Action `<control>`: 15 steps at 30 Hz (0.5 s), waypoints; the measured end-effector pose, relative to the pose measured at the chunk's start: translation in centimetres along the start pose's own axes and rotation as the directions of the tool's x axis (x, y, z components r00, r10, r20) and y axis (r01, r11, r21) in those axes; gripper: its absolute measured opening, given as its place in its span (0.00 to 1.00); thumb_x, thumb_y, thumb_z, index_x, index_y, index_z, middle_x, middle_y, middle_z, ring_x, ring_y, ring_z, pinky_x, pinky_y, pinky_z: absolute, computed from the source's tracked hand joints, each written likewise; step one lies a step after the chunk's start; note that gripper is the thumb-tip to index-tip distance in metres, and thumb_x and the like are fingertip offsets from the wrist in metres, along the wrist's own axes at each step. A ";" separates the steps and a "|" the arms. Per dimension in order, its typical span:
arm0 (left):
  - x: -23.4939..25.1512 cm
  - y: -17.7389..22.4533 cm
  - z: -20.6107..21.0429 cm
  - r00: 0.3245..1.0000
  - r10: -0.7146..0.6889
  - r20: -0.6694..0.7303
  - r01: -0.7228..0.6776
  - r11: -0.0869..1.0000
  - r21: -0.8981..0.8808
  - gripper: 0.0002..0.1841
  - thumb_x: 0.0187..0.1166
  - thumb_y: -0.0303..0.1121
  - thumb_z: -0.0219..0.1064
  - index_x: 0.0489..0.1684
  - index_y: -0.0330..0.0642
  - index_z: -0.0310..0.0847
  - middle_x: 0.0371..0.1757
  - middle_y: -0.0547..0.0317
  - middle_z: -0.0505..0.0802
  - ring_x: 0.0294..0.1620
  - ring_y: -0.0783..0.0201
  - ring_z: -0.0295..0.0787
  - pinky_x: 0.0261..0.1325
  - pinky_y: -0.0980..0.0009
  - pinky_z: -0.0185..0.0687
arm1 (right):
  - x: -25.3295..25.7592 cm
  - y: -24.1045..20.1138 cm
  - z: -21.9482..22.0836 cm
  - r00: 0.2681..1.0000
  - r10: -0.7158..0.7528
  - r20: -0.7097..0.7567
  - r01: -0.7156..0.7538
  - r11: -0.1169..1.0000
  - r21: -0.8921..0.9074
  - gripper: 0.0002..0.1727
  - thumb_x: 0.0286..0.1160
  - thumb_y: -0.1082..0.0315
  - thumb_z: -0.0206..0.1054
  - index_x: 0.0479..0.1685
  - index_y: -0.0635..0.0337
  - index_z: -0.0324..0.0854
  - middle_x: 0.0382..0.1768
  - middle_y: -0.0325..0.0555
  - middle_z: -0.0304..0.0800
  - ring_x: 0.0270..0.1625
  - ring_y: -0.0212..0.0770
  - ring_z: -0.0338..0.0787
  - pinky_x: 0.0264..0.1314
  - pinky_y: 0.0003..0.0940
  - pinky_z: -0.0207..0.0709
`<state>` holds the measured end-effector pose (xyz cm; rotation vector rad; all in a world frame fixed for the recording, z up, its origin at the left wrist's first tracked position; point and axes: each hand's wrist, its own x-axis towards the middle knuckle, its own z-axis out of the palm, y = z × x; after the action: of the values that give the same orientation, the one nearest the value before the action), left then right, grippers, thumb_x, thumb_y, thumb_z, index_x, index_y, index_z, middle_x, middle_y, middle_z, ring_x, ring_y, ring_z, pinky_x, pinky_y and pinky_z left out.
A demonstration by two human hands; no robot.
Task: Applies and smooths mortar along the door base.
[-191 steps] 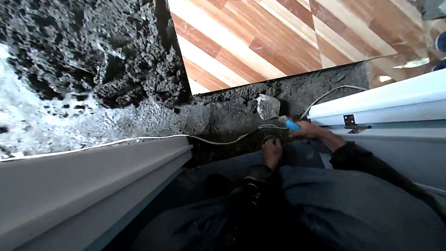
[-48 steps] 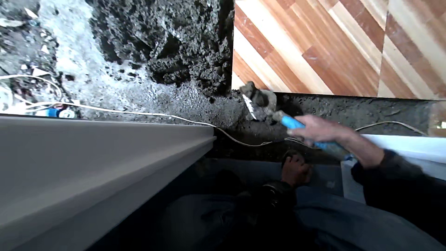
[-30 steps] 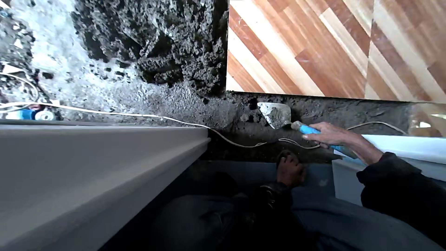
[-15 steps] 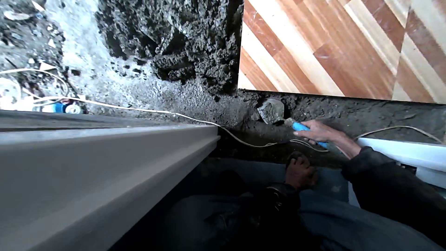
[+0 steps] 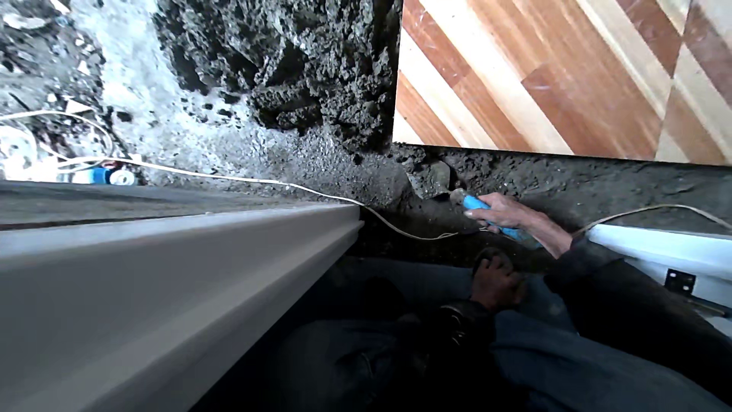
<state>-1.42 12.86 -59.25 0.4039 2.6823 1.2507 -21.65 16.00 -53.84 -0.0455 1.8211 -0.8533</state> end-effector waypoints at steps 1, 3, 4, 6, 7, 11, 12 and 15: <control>-0.1 0.0 0.0 1.000 0.002 0.004 -0.002 1.000 0.001 0.12 0.77 0.43 0.67 0.35 0.48 0.94 0.45 0.55 0.96 0.60 0.50 0.89 0.63 0.50 0.78 | 0.4 -0.7 0.3 1.000 0.010 0.013 -0.010 1.000 -0.001 0.15 0.87 0.57 0.65 0.52 0.63 0.82 0.20 0.43 0.79 0.16 0.35 0.76 0.19 0.30 0.75; -0.1 -0.2 -0.1 1.000 0.008 0.016 -0.008 1.000 0.005 0.11 0.76 0.42 0.67 0.34 0.47 0.93 0.45 0.55 0.96 0.60 0.50 0.88 0.63 0.51 0.78 | 1.6 -1.0 0.7 0.999 -0.025 0.024 0.025 1.000 0.002 0.17 0.87 0.56 0.65 0.52 0.64 0.81 0.21 0.44 0.79 0.15 0.36 0.77 0.20 0.31 0.77; -0.1 -0.1 -0.3 1.000 0.008 0.025 -0.008 1.000 0.006 0.11 0.75 0.42 0.67 0.34 0.47 0.93 0.46 0.55 0.96 0.61 0.50 0.88 0.63 0.51 0.77 | 1.8 -0.7 1.1 0.998 -0.065 0.006 0.065 0.998 0.015 0.18 0.86 0.55 0.66 0.52 0.65 0.81 0.21 0.45 0.81 0.15 0.36 0.78 0.20 0.32 0.78; 0.0 0.1 -1.0 0.998 0.004 0.067 -0.004 1.000 -0.005 0.12 0.74 0.42 0.69 0.37 0.45 0.93 0.48 0.53 0.96 0.64 0.49 0.87 0.65 0.49 0.77 | -0.6 -1.5 2.2 0.994 -0.086 -0.062 0.087 0.996 0.027 0.20 0.85 0.52 0.67 0.55 0.61 0.80 0.24 0.46 0.79 0.19 0.36 0.76 0.24 0.32 0.75; 0.1 0.1 -1.1 0.998 0.003 0.070 -0.002 1.000 -0.014 0.12 0.73 0.42 0.69 0.37 0.44 0.93 0.48 0.52 0.96 0.63 0.48 0.87 0.64 0.49 0.77 | -1.2 -1.6 2.7 0.992 -0.094 -0.090 0.096 0.995 0.020 0.21 0.84 0.50 0.68 0.55 0.60 0.79 0.25 0.46 0.79 0.20 0.37 0.76 0.25 0.33 0.75; 0.0 -0.1 -1.1 0.999 0.008 0.047 -0.007 0.999 -0.032 0.11 0.74 0.41 0.68 0.36 0.45 0.93 0.44 0.53 0.95 0.60 0.49 0.88 0.62 0.50 0.77 | 0.6 1.1 3.5 0.983 -0.136 -0.127 0.130 0.990 -0.054 0.24 0.80 0.48 0.71 0.56 0.61 0.81 0.25 0.51 0.84 0.19 0.42 0.82 0.24 0.40 0.80; 0.0 0.0 -1.2 0.999 0.001 0.054 0.002 0.999 -0.044 0.11 0.74 0.41 0.68 0.37 0.46 0.94 0.45 0.53 0.95 0.61 0.49 0.88 0.63 0.50 0.77 | 0.9 1.5 3.6 0.980 -0.145 -0.137 0.136 0.988 -0.073 0.24 0.80 0.48 0.72 0.55 0.61 0.81 0.26 0.52 0.85 0.20 0.44 0.83 0.25 0.42 0.81; 0.2 0.1 -0.9 0.997 -0.022 0.069 0.025 0.999 -0.047 0.12 0.78 0.42 0.66 0.39 0.48 0.95 0.47 0.54 0.96 0.63 0.50 0.88 0.66 0.50 0.77 | 0.9 2.1 3.3 0.971 -0.174 -0.162 0.155 0.980 -0.121 0.23 0.79 0.49 0.73 0.50 0.62 0.83 0.24 0.53 0.84 0.19 0.45 0.82 0.24 0.44 0.81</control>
<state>-1.83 12.30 -58.61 0.4004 2.5875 1.2683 -18.54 15.42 -56.31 -0.2002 2.0472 -0.8965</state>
